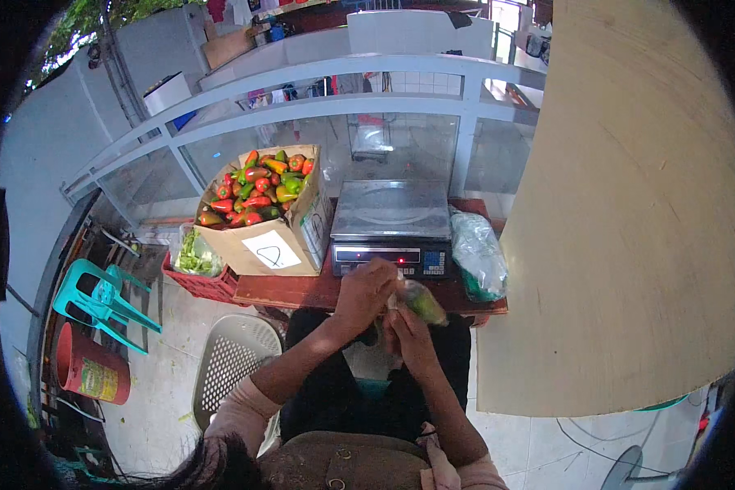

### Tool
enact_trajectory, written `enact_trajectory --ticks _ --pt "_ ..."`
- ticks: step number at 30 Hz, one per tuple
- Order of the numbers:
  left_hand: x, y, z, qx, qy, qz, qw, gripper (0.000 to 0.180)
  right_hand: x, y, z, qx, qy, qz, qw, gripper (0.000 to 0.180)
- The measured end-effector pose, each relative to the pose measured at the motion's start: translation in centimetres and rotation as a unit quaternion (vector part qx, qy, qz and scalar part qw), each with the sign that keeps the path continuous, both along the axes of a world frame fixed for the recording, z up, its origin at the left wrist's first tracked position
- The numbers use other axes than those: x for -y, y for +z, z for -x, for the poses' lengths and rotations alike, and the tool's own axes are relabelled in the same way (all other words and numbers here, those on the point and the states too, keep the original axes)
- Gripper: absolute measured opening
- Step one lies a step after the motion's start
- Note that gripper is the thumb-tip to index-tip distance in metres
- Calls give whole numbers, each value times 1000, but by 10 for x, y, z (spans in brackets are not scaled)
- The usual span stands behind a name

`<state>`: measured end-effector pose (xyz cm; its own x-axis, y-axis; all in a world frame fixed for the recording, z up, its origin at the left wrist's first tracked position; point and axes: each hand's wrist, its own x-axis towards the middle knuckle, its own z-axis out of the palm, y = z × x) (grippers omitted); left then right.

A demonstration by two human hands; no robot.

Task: The person opens a plastic bag, takes bell peppers from a box to weigh on a scale, packs them into the plastic bag, and ties the bag closed.

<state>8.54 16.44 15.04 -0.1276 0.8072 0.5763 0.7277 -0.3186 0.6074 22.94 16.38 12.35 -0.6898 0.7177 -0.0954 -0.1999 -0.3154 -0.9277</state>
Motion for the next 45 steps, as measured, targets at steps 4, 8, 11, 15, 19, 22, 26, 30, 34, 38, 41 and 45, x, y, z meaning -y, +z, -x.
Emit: enact_trajectory --ticks 4,8,11,15,19,22,26,30,34,38,41,45 --pt "20 0 -4 -59 -62 5 996 12 -10 14 -28 202 -174 -542 797 12" --pt "42 31 -11 -67 -198 7 978 12 -26 48 -55 235 -81 -523 816 8" --pt "53 54 -24 -139 -212 -51 966 15 -29 75 -59 91 -46 -446 889 5" --pt "58 90 -33 -149 -270 -74 948 19 -41 72 -61 -98 48 -327 939 19" --pt "35 90 -44 -61 -268 -53 960 20 -16 40 -52 -22 -54 -318 946 25" --pt "22 77 -40 44 -242 -14 969 19 -1 -1 -22 -354 -112 70 926 48" --pt "-2 44 -29 104 -118 -13 987 13 8 6 20 -537 76 153 826 34" --pt "-1 11 -3 12 -35 1 999 12 1 -28 19 -378 103 226 892 20" --pt "21 9 4 -48 -51 9 997 13 -3 19 -12 51 -124 -208 969 12" --pt "42 33 -8 -92 -156 -17 983 14 -32 42 -39 141 -111 -554 813 13" --pt "51 50 -18 -26 -211 -11 977 15 -32 74 -47 60 -20 -494 867 12" --pt "55 75 -35 -6 -219 -31 975 15 -58 45 -64 -114 116 -336 928 17"
